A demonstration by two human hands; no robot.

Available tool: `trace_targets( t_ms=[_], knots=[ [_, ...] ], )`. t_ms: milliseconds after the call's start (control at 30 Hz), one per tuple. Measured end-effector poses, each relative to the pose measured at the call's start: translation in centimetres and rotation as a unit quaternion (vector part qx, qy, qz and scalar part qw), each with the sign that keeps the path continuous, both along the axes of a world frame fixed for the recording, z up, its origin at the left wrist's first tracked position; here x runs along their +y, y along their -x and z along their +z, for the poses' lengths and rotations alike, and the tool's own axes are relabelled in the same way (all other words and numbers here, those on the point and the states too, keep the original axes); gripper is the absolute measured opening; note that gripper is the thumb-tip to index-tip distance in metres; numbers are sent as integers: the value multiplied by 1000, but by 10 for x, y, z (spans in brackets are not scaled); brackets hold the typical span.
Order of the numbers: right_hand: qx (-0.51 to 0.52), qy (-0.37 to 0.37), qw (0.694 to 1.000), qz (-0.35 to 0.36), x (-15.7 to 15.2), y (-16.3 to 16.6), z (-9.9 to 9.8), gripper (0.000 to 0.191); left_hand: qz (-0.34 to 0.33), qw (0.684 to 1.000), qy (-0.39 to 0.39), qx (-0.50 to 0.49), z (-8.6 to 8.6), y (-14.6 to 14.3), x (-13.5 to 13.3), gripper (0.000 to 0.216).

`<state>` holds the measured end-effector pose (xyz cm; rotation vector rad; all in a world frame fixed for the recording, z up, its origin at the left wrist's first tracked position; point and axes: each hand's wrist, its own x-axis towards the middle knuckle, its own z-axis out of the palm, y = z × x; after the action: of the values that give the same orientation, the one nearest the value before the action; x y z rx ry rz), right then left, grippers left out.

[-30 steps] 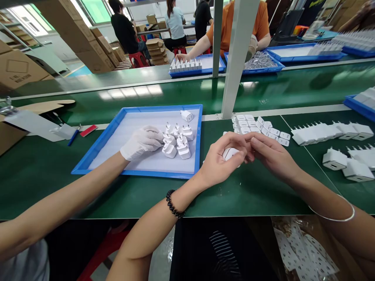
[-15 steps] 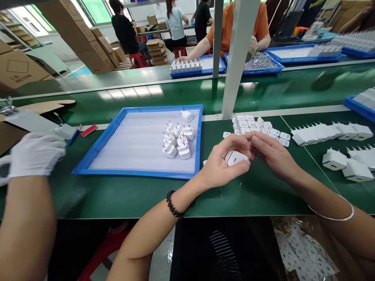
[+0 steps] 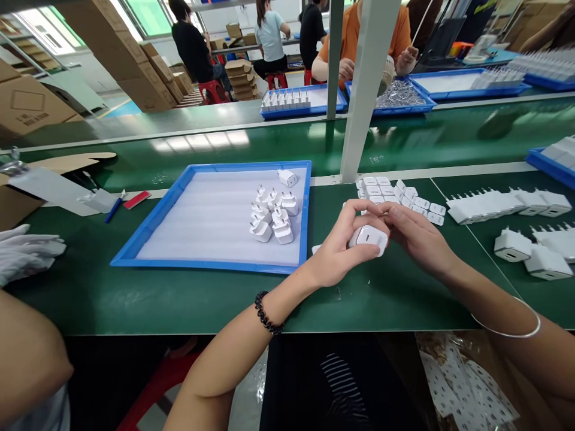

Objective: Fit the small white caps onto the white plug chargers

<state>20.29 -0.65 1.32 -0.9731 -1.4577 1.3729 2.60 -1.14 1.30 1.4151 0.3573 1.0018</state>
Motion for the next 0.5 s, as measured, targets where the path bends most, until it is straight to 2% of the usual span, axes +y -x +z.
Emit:
trace_targets(
  t_ms=[300, 500],
  knots=[
    [-10, -18, 1000, 0, 1, -1, 0, 28, -1, 1000, 17, 14, 6, -1, -1, 29],
    [-31, -34, 999, 11, 0, 1, 4, 36, 12, 999, 7, 34, 10, 1, -4, 19]
  ],
)
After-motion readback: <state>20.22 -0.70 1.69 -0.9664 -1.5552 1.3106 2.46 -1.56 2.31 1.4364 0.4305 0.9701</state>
